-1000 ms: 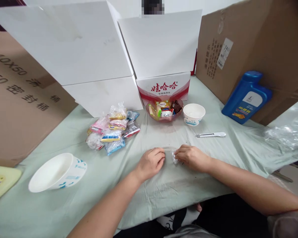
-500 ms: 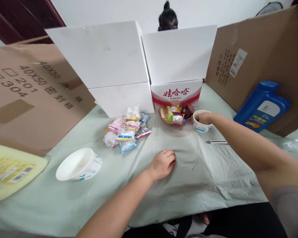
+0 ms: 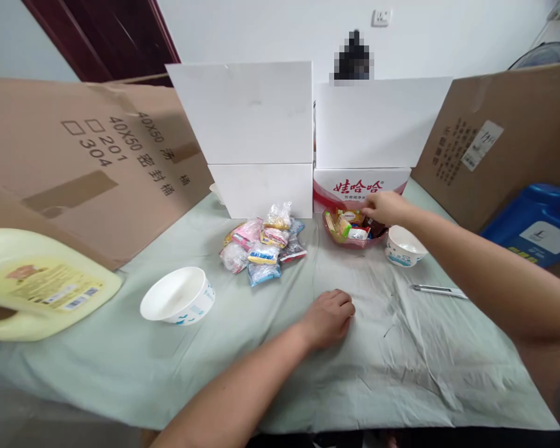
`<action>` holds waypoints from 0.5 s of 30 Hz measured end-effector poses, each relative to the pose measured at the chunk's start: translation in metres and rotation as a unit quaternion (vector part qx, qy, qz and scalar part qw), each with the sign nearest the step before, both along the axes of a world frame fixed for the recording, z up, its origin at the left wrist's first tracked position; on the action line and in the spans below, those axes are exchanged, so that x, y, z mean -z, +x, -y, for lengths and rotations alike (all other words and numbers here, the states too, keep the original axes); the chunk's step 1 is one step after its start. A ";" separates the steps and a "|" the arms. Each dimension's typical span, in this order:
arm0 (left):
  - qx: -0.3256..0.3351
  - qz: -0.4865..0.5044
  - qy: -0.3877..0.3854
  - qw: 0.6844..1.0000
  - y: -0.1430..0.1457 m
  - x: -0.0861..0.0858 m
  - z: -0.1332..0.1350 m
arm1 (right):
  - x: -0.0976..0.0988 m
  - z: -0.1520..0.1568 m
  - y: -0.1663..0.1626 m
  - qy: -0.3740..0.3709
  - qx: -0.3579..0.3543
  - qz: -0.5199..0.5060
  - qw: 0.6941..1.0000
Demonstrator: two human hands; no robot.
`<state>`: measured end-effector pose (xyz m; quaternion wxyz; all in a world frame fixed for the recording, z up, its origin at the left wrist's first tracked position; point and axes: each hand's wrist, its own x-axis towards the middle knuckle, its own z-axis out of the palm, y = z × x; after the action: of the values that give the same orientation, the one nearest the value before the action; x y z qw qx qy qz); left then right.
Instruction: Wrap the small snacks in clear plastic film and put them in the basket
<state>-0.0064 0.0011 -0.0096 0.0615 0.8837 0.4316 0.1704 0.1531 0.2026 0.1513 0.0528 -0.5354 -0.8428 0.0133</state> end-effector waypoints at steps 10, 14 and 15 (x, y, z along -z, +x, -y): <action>0.020 0.026 -0.026 0.999 -0.007 0.001 0.000 | 0.054 0.034 -0.191 -0.051 -0.227 -0.118 0.965; 0.023 0.024 -0.039 0.999 -0.009 0.002 -0.001 | 0.068 0.020 -0.208 -0.054 -0.195 -0.128 0.971; 0.023 0.025 -0.037 0.999 -0.010 0.003 -0.002 | 0.069 0.017 -0.206 -0.053 -0.186 -0.132 0.972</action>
<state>-0.0162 0.0029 -0.0131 0.1093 0.8858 0.4156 0.1751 -0.0527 0.1855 0.0824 0.1322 -0.3648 -0.9112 0.1383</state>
